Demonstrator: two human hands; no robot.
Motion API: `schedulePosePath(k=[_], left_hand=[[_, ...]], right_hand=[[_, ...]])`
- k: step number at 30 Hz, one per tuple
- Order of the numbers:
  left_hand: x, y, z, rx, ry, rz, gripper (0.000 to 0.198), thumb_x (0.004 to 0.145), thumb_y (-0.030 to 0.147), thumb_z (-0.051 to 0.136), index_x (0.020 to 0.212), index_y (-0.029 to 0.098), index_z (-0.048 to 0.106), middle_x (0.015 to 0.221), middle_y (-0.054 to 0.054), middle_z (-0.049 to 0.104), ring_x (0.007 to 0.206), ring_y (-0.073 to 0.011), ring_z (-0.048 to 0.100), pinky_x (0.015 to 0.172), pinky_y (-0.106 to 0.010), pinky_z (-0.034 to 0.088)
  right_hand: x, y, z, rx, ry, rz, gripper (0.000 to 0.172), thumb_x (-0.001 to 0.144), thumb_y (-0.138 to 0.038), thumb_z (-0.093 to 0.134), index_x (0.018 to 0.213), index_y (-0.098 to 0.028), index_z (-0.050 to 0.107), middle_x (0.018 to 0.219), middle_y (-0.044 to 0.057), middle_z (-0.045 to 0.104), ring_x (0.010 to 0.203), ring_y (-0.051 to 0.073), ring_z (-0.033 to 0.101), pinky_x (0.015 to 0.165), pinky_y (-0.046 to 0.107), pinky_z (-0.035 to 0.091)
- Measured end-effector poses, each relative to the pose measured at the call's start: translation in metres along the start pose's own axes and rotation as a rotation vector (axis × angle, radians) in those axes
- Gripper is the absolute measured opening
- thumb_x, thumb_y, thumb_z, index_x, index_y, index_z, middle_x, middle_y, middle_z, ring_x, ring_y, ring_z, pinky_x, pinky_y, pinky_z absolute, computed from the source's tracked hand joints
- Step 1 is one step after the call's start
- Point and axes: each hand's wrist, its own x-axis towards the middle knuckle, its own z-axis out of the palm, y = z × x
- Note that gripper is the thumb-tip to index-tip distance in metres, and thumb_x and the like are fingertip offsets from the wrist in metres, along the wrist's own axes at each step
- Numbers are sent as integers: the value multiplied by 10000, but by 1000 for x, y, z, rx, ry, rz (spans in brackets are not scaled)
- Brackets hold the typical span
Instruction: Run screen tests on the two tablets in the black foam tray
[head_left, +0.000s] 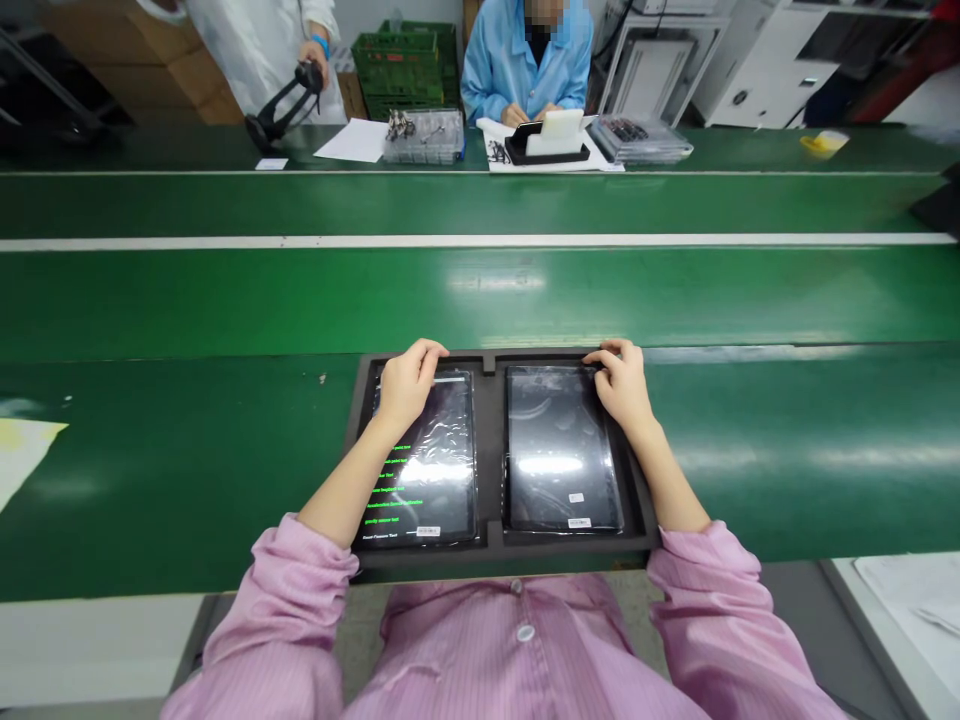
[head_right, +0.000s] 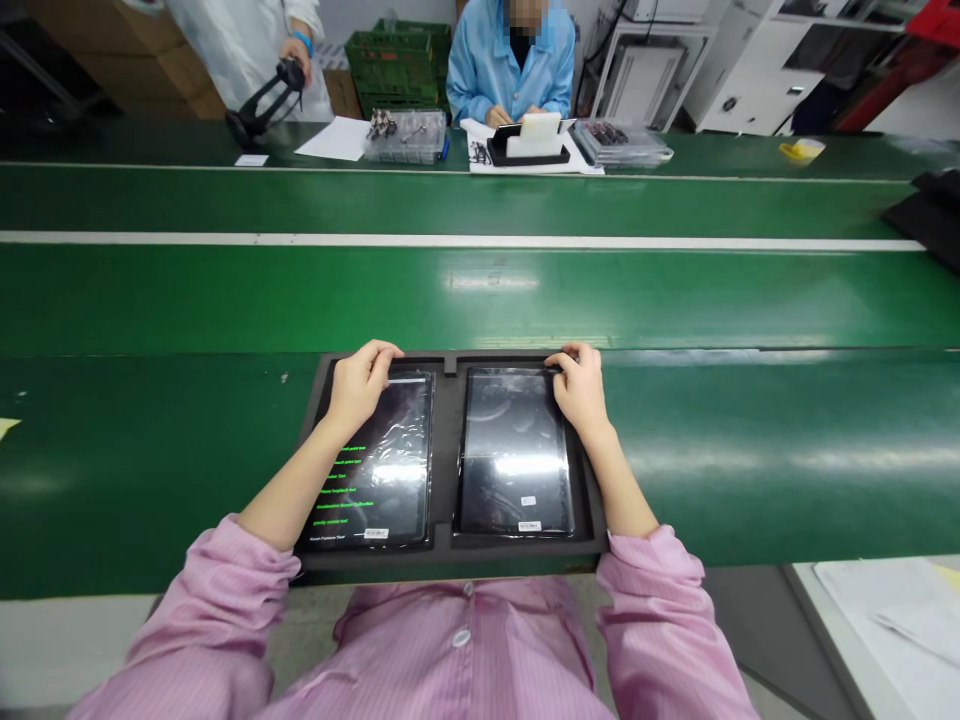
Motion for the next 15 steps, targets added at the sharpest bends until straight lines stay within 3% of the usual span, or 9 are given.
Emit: schedulePosePath(k=[4, 8, 11, 15], left_hand=[[8, -10, 6, 32, -31, 31, 227, 971, 216, 408, 1046, 197, 620, 818, -27, 690, 789, -200, 670, 781, -314, 497], [11, -18, 9, 110, -73, 122, 273, 919, 122, 371, 947, 195, 632, 993, -80, 707, 974, -232, 668, 887, -363, 524], [10, -20, 9, 174, -154, 130, 315, 895, 87, 371, 973, 193, 657, 1003, -85, 709, 1001, -244, 668, 925, -384, 535], [9, -20, 9, 226, -197, 142, 345, 907, 101, 382, 1018, 195, 694, 1058, -86, 716, 1030, -251, 673, 961, -396, 545]], right_hand=[[1, -6, -4, 17, 32, -8, 294, 780, -84, 455, 884, -208, 700, 1062, 118, 584, 1043, 291, 564, 946, 475, 505], [6, -17, -20, 112, 15, 23, 243, 838, -129, 447, 861, -212, 674, 900, 83, 637, 886, 261, 618, 833, 414, 521], [12, -45, -50, 186, -209, -28, 229, 892, -146, 448, 905, -215, 666, 892, 61, 682, 847, 239, 642, 792, 373, 513], [8, -112, -117, 172, -623, -301, 256, 1010, -162, 425, 1042, -212, 673, 960, 74, 679, 883, 228, 630, 820, 365, 489]])
